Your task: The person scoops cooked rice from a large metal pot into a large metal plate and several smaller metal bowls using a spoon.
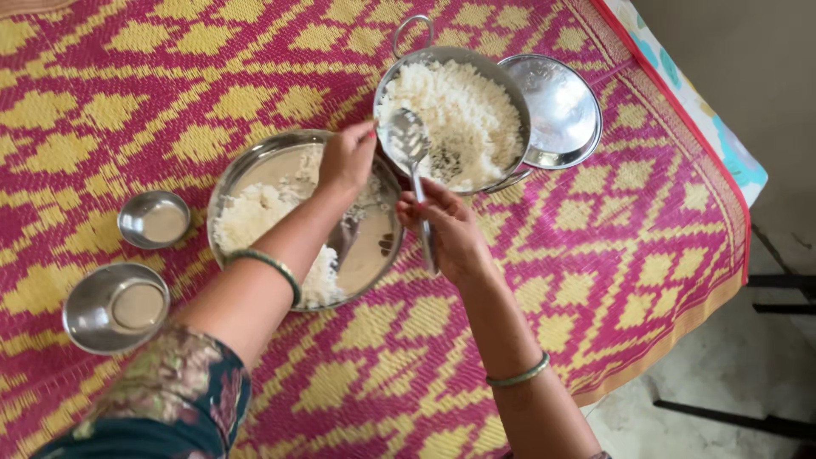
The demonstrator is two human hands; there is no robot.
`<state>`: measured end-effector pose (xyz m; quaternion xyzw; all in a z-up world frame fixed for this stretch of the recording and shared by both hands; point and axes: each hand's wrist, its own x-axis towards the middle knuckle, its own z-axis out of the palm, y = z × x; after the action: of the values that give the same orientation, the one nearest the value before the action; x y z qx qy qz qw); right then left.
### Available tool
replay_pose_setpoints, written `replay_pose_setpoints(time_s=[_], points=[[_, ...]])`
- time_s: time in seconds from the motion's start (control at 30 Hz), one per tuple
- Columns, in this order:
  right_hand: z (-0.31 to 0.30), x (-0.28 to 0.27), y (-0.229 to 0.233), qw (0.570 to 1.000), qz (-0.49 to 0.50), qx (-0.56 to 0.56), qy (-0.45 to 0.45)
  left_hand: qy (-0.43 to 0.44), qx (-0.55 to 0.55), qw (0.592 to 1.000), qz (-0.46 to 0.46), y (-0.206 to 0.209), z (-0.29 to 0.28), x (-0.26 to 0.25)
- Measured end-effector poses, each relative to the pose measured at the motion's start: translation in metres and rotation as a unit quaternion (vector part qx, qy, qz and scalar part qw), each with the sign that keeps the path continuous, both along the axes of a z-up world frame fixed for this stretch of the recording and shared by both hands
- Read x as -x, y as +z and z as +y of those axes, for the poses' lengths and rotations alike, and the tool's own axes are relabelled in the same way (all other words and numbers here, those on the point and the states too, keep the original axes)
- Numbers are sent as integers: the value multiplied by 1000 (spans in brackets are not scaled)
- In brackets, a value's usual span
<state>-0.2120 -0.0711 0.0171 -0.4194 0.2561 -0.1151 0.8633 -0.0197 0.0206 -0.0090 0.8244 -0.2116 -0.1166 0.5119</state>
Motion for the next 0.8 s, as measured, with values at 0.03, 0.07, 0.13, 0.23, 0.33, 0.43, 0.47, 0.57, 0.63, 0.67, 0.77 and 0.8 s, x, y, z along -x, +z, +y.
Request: replay_pose_setpoints(time_s=[0.03,0.07,0.13,0.23,0.33,0.43,0.47,0.57,0.63,0.67,0.77,0.8], points=[[-6,5,15,999,41,12,-32,-18,-19,1000,7,2,-2,15],[-12,9,31,999,43,10,-24,-37,-38,998,16,5,-4,30],[-26,15,57,942,202,266,3,-58,-100,993,30,14,-7,54],[-40,12,73,840,267,463,93,-99,-229,968,-7,32,-9,92],[-49,-12,64,708,282,625,169,-142,-374,916,-43,62,-11,114],[-64,-29,54,584,209,756,209,-161,-468,869,1,88,-21,122],[-66,-30,53,584,203,757,212,-159,-490,857,27,93,-24,122],[-64,-28,48,598,319,666,312,-166,-532,830,17,94,-35,120],[-64,-24,38,532,242,759,288,-154,-541,826,13,88,-43,120],[-65,-24,32,531,237,759,293,-146,-550,822,5,86,-45,120],[-69,-26,14,662,334,625,245,-169,-617,769,-17,75,-57,120],[-71,-27,10,669,330,618,246,-174,-615,769,-12,69,-58,123]])
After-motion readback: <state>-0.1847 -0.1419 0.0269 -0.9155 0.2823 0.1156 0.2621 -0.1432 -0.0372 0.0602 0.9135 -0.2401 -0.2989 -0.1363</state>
